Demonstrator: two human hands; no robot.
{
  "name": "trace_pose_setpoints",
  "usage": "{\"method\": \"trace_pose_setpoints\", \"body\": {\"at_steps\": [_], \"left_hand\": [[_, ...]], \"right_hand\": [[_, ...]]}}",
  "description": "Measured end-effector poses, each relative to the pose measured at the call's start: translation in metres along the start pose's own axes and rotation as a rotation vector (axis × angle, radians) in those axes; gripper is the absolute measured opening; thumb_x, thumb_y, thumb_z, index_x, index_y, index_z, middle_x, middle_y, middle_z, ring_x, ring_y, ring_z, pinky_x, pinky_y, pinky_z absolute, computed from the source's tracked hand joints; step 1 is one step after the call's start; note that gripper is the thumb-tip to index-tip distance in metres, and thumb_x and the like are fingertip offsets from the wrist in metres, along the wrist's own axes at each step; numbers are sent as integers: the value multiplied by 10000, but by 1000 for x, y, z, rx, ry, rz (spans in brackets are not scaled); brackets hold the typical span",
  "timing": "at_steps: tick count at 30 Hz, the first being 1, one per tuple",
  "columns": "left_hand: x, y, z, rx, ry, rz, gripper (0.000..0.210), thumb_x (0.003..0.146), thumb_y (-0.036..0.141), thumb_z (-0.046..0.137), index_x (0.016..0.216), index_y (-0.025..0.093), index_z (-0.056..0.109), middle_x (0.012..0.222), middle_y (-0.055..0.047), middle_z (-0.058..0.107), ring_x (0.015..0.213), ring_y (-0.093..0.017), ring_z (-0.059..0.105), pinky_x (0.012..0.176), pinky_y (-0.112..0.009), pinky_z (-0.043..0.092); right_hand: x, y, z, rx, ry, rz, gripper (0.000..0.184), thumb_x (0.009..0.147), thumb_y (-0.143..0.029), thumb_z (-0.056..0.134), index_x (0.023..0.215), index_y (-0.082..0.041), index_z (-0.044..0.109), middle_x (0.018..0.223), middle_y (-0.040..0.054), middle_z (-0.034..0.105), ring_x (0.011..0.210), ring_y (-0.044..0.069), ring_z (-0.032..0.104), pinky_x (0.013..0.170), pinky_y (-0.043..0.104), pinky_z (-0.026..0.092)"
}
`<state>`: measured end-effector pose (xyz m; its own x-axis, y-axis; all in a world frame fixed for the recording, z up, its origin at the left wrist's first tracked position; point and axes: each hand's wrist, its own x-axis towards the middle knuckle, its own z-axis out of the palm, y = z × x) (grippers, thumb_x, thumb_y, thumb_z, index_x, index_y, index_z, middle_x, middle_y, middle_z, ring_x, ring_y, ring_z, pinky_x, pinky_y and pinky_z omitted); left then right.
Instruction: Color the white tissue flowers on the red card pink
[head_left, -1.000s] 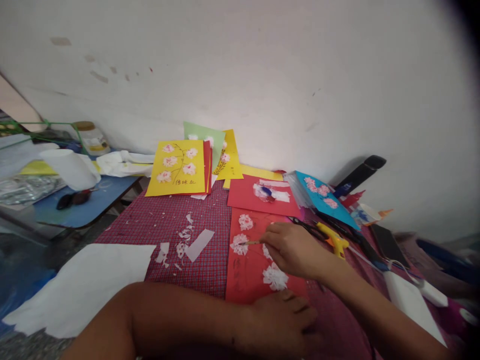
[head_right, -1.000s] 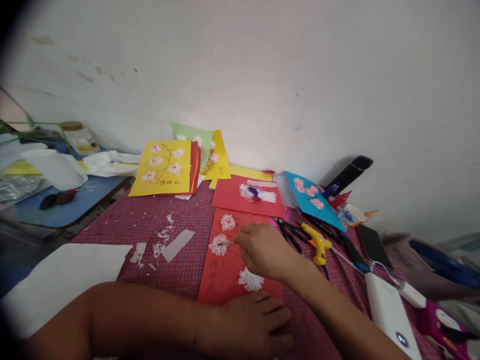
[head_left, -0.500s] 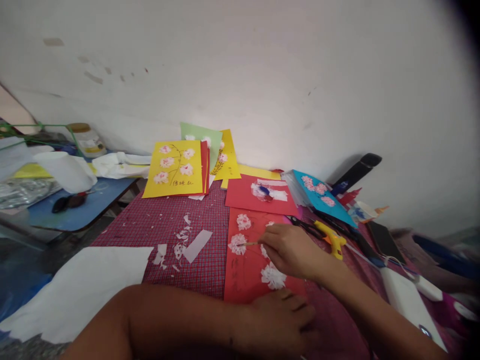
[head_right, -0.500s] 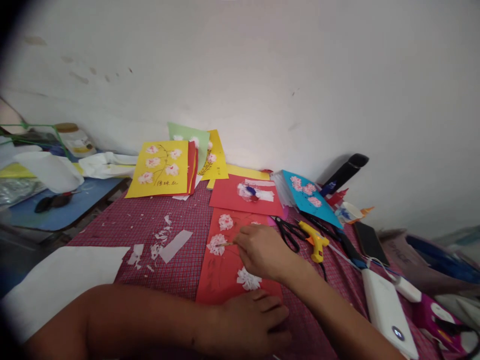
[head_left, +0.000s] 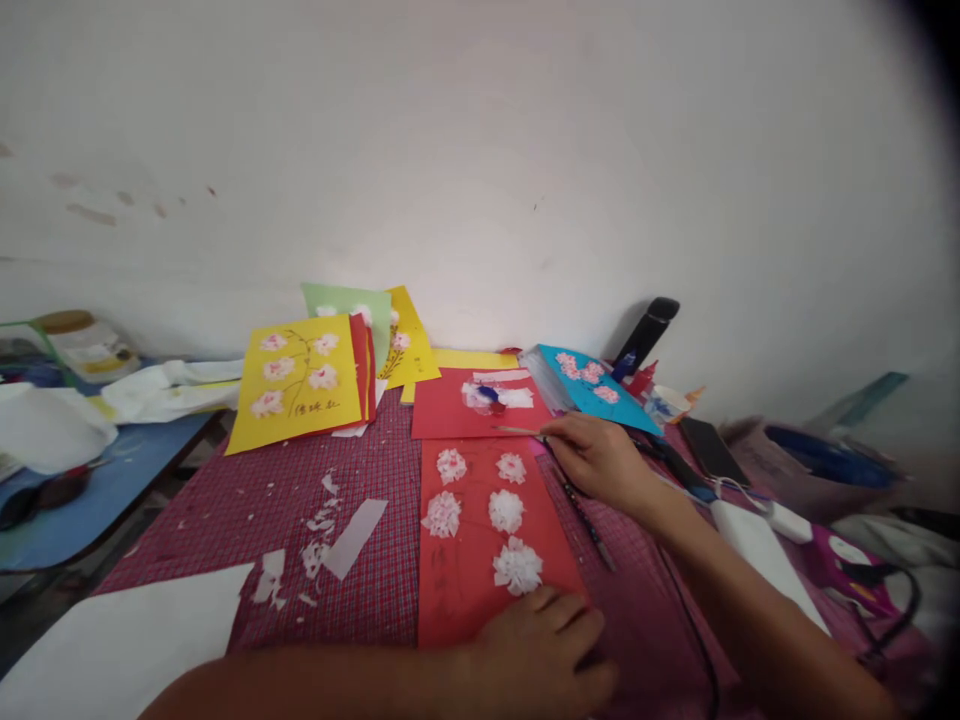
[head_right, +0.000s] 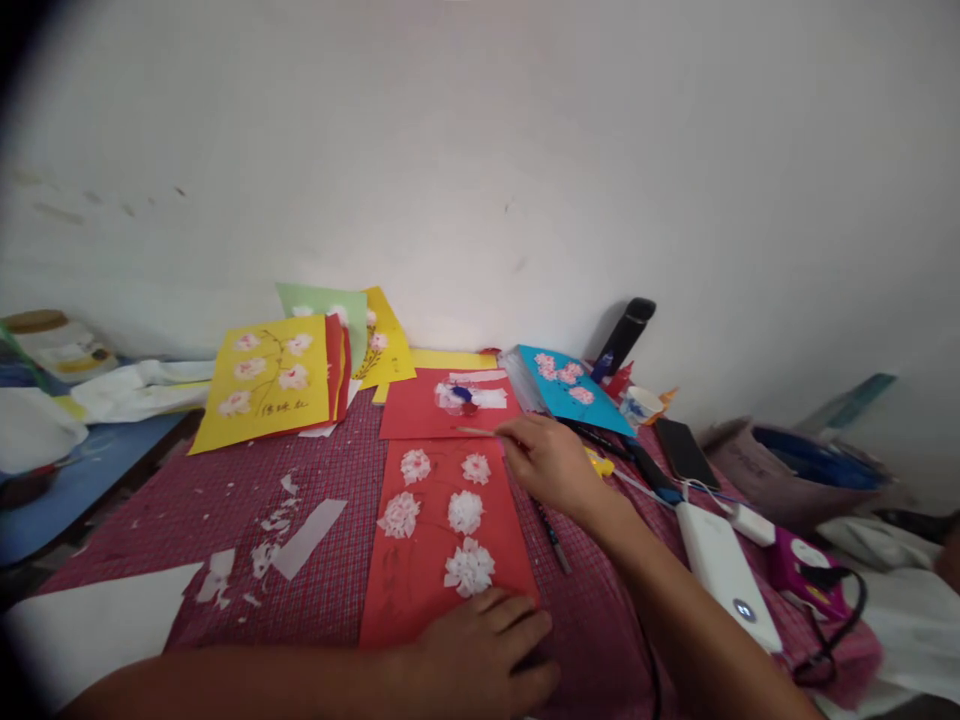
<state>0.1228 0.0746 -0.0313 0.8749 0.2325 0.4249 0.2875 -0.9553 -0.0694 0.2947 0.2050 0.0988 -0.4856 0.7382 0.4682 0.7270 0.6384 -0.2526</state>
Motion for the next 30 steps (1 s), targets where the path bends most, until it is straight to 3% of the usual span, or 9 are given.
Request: {"method": "trace_pose_setpoints", "body": {"at_steps": [5, 8, 14, 21, 30], "left_hand": [[1, -4, 13, 70, 31, 28, 274, 1064, 387, 494, 1250, 285, 667, 1281, -64, 699, 1058, -218, 673, 843, -331, 466], [1, -4, 22, 85, 48, 37, 275, 1074, 392, 481, 1272, 330, 662, 1286, -33, 698, 1053, -202, 669, 814, -312, 459], [4, -2, 49, 64, 90, -57, 437, 1071, 529, 451, 1229, 186, 672, 1176, -35, 740, 974, -153, 664, 819, -300, 465], [6, 0, 51, 15, 86, -117, 518, 1061, 583, 447, 1210, 141, 673, 1078, -25, 775, 898, -134, 696, 771, -284, 462], [2, -1, 49, 71, 101, -39, 353, 1079, 494, 445, 1249, 285, 674, 1215, -9, 726, 965, -155, 671, 802, -303, 452]], "right_hand": [[11, 56, 23, -108, -21, 302, 291, 927, -157, 542, 1045, -194, 806, 1082, 83, 818, 1000, 233, 753, 904, 335, 552], [22, 70, 40, -149, -26, 369, 303, 940, -167, 528, 1022, -202, 818, 1057, 81, 823, 994, 233, 751, 890, 327, 551], [39, 69, 67, -174, -76, 369, 298, 939, -169, 554, 1087, -203, 811, 1116, 76, 817, 1019, 214, 745, 885, 284, 533], [46, 63, 75, -221, -135, 383, 280, 940, -158, 557, 1059, -191, 807, 1090, 94, 817, 996, 212, 738, 842, 264, 510], [46, 63, 73, -221, -129, 372, 291, 934, -151, 551, 1069, -196, 804, 1100, 98, 812, 1008, 227, 741, 861, 287, 514]]}}
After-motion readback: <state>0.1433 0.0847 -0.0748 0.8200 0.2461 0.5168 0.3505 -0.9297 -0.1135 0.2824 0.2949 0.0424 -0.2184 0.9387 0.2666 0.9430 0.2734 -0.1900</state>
